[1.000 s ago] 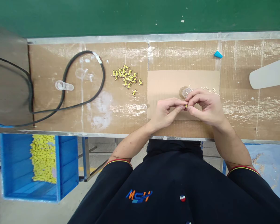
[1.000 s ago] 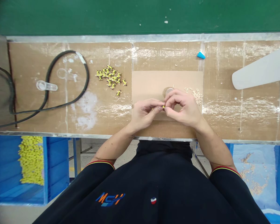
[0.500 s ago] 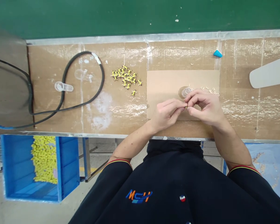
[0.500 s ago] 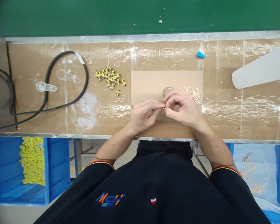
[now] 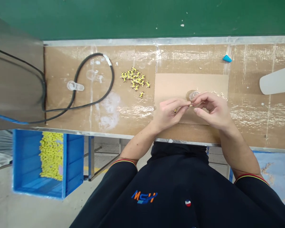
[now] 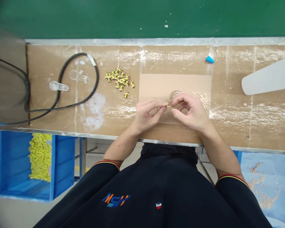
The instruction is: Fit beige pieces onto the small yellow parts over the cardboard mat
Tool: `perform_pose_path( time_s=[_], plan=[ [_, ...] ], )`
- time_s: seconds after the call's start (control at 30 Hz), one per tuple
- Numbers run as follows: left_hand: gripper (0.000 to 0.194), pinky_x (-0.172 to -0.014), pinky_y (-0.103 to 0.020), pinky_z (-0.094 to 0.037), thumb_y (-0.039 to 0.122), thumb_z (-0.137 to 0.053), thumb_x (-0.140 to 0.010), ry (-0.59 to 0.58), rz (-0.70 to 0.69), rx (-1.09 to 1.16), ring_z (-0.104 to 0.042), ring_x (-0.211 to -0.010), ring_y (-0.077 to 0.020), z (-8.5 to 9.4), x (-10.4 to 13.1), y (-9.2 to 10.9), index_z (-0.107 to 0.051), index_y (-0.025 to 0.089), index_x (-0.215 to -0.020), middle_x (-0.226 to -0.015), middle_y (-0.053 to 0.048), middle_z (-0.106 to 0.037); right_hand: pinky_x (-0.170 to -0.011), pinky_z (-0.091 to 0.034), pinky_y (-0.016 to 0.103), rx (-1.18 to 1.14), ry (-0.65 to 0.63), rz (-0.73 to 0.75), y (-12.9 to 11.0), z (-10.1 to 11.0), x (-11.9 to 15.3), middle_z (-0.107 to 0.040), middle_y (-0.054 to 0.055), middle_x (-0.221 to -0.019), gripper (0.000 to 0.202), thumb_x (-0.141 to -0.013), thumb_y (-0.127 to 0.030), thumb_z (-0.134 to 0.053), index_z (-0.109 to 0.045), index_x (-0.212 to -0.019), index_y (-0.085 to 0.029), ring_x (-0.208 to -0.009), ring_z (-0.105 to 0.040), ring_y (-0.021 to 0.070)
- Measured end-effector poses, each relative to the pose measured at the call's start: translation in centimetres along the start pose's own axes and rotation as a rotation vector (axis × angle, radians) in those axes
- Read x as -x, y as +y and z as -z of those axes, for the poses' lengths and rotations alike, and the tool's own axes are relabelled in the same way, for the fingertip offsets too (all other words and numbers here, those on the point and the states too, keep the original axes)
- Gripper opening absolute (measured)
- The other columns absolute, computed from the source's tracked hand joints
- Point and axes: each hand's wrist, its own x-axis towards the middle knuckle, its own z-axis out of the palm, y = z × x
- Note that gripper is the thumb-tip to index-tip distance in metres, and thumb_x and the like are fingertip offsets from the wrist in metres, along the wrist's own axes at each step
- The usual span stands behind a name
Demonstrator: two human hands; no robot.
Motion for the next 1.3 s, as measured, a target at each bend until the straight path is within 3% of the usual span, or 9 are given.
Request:
perform_pose_path(
  time_s=[0.23,0.37,0.53,0.7,0.77,0.87,1.03,1.2,1.3],
  plan=[
    [0.017,-0.078,-0.023,-0.055,0.016,-0.071,-0.097,0.399,0.234,-0.172,-0.072,-0.095,-0.0119,7.1,-0.3,-5.3,-0.082,0.025,-0.106,-0.102,-0.004,-0.077,-0.071,-0.056,0.026,-0.002,0.125,0.088,-0.1,2.3,0.4,-0.069,0.007,-0.099,0.021,-0.084,-0.007,-0.077,-0.072,-0.099,-0.02,-0.089,-0.069,0.0152],
    [0.012,-0.075,-0.029,-0.052,0.015,-0.074,-0.091,0.392,0.451,-0.515,-0.067,-0.084,-0.0152,10.7,0.7,-8.3,-0.083,0.019,-0.097,-0.093,-0.007,-0.075,-0.069,-0.053,0.027,0.03,0.202,0.204,-0.1,3.1,0.2,-0.069,0.01,-0.091,0.022,-0.082,-0.001,-0.077,-0.074,-0.093,-0.019,-0.088,-0.068,0.0159],
    [0.024,-0.088,-0.029,-0.051,0.0,-0.076,-0.077,0.349,0.67,-0.606,-0.067,-0.094,-0.0166,12.0,1.0,-9.4,-0.083,0.015,-0.095,-0.1,-0.007,-0.073,-0.067,-0.052,0.027,0.044,0.271,0.295,0.1,3.9,0.0,-0.069,0.01,-0.088,0.024,-0.079,0.004,-0.075,-0.075,-0.09,-0.017,-0.082,-0.068,0.0145],
    [0.013,-0.069,-0.023,-0.045,0.012,-0.078,-0.08,0.619,0.568,-0.465,-0.065,-0.084,-0.0128,12.3,0.9,-9.2,-0.08,0.013,-0.092,-0.094,-0.006,-0.073,-0.062,-0.048,0.023,0.282,0.503,0.259,0.4,5.6,-0.2,-0.07,0.005,-0.085,0.009,-0.079,-0.008,-0.078,-0.073,-0.083,-0.015,-0.074,-0.063,0.0101],
    [0.009,-0.067,-0.023,-0.045,0.023,-0.081,-0.082,0.627,0.477,-0.411,-0.063,-0.077,-0.0118,11.9,0.8,-9.0,-0.078,0.014,-0.084,-0.086,-0.005,-0.071,-0.056,-0.045,0.023,0.439,0.552,0.233,0.8,6.6,-0.2,-0.07,0.006,-0.083,0.008,-0.077,-0.014,-0.081,-0.074,-0.079,-0.014,-0.067,-0.06,0.0093],
    [0.015,-0.072,-0.024,-0.048,0.03,-0.085,-0.082,0.45,0.352,-0.343,-0.064,-0.078,-0.0125,10.6,0.4,-8.0,-0.077,0.017,-0.078,-0.081,-0.004,-0.069,-0.052,-0.042,0.026,0.559,0.508,0.083,1.8,8.0,0.0,-0.071,0.007,-0.081,0.02,-0.079,-0.03,-0.083,-0.072,-0.07,-0.015,-0.062,-0.058,0.0111],
    [0.013,-0.084,-0.026,-0.056,0.028,-0.085,-0.087,-0.062,0.234,-0.276,-0.068,-0.086,-0.0127,8.7,-0.5,-5.3,-0.078,0.018,-0.083,-0.092,-0.003,-0.073,-0.065,-0.049,0.036,0.663,0.27,-0.14,3.1,9.3,0.0,-0.074,0.009,-0.097,0.019,-0.082,-0.038,-0.072,-0.079,-0.082,-0.02,-0.072,-0.062,0.0175],
    [0.037,-0.076,-0.024,-0.052,0.045,-0.086,-0.089,-0.301,0.229,-0.152,-0.066,-0.08,-0.0122,7.2,-0.8,-3.6,-0.073,0.014,-0.074,-0.085,-0.006,-0.071,-0.077,-0.052,0.043,0.758,0.202,-0.238,3.1,9.6,0.1,-0.073,0.01,-0.095,0.028,-0.082,-0.047,-0.075,-0.076,-0.074,-0.02,-0.081,-0.066,0.0234],
    [0.026,-0.078,-0.025,-0.052,0.037,-0.08,-0.095,-0.433,0.201,-0.089,-0.067,-0.083,-0.013,6.4,-0.7,-2.9,-0.076,0.015,-0.082,-0.09,-0.006,-0.073,-0.075,-0.052,0.043,0.804,0.219,-0.276,3.3,10.2,0.3,-0.073,0.011,-0.098,0.026,-0.088,-0.043,-0.067,-0.079,-0.084,-0.02,-0.076,-0.064,0.0222]
  ],
)
